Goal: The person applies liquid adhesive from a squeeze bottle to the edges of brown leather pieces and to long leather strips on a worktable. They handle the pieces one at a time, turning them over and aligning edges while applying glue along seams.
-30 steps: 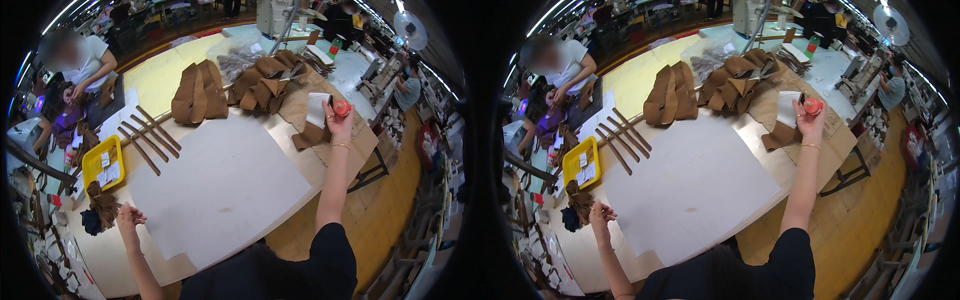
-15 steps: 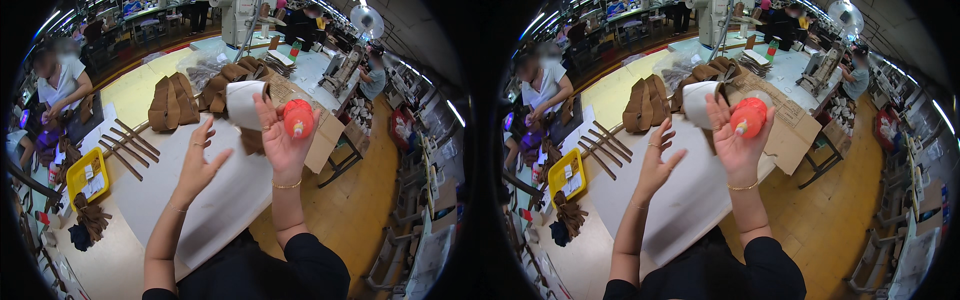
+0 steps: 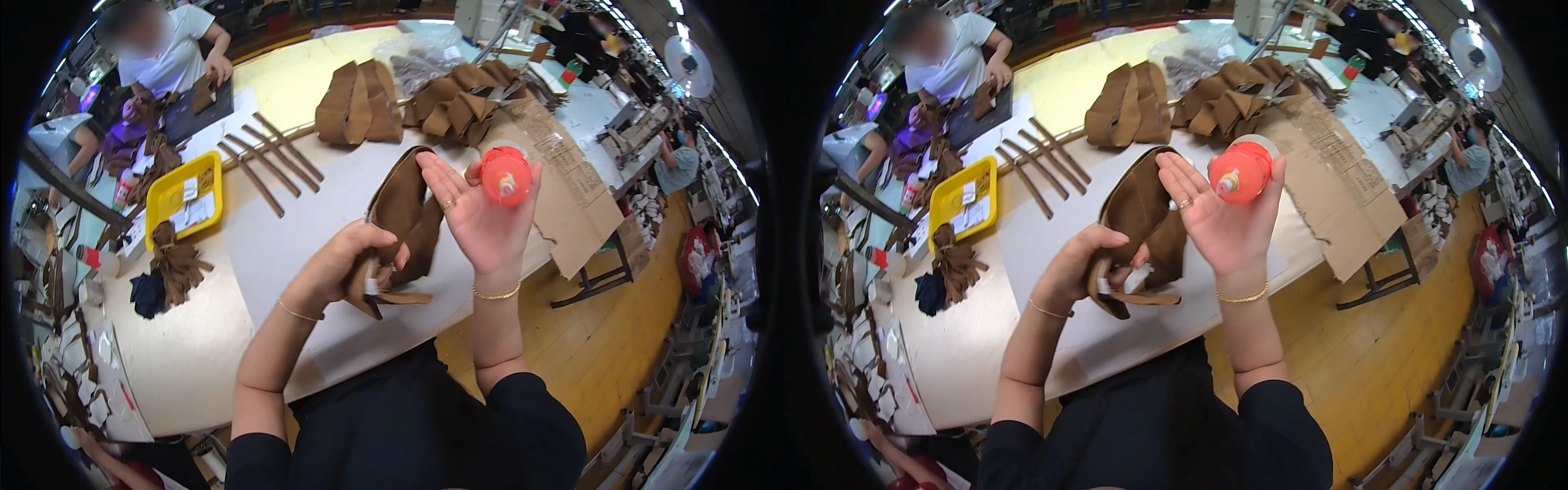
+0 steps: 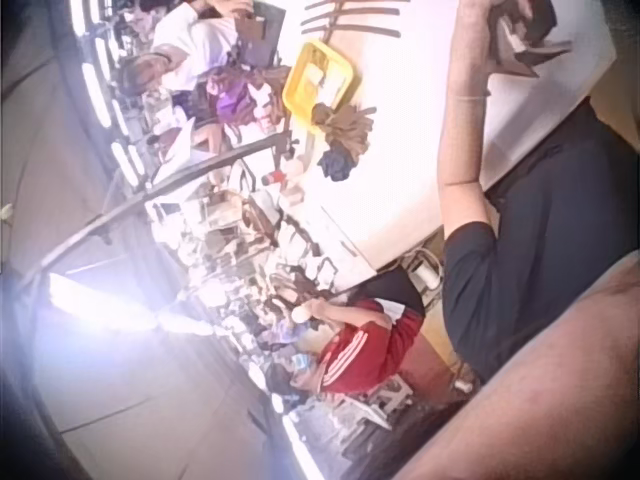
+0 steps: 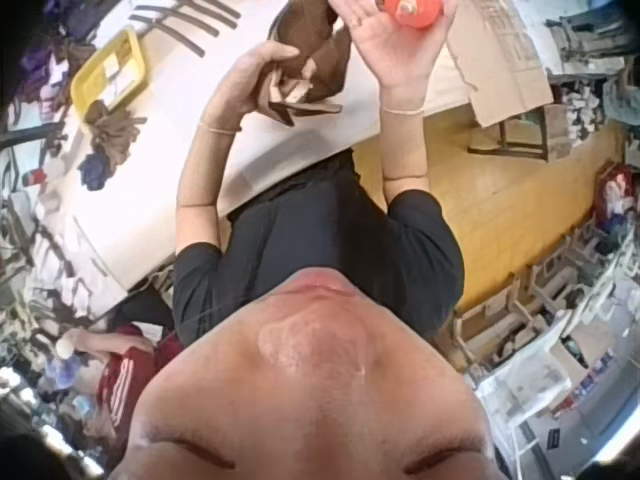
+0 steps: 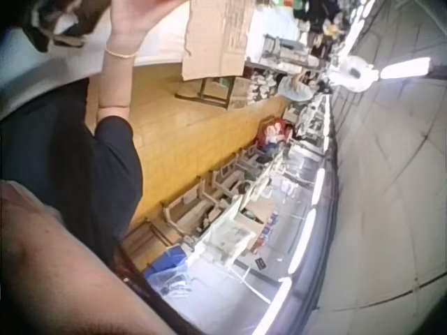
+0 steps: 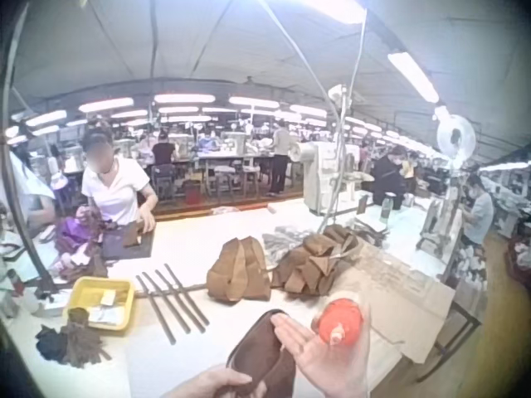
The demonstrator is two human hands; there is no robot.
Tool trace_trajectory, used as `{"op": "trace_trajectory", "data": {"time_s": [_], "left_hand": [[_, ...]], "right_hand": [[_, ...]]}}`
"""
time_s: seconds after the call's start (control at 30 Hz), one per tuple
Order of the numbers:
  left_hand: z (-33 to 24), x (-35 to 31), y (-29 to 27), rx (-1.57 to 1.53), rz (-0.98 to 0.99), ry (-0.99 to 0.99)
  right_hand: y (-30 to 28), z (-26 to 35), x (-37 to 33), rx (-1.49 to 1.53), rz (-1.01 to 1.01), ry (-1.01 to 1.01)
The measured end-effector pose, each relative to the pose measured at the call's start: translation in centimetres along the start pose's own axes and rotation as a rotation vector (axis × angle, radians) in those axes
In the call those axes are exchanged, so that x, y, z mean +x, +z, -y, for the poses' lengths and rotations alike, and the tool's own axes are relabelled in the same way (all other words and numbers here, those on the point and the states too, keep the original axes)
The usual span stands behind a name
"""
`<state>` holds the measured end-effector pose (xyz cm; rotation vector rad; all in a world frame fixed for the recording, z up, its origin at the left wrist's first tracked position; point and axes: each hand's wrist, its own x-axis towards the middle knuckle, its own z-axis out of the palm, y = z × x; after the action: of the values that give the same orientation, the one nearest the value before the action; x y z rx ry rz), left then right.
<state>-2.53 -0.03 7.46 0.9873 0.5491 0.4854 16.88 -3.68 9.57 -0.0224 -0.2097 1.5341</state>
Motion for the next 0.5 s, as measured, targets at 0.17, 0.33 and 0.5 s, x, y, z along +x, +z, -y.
{"op": "trace_trajectory", "data": {"time_s": [0.17,0.33,0.5], "left_hand": [[1.1,-3.6,-5.2,-0.516,0.216,-0.138],[6.0,-7.6,-11.9,-0.201,-0.474,-0.148],[4.8,-10.2,-12.7,-0.403,-0.62,-0.023]], "right_hand": [[-5.3,0.6,-1.0,0.077,-0.242,0.207],[-8.9,0.9,-2.4,0.03,-0.446,0.151],[-8.7,0.5,-2.4,0.053,-0.4,0.248]]}}
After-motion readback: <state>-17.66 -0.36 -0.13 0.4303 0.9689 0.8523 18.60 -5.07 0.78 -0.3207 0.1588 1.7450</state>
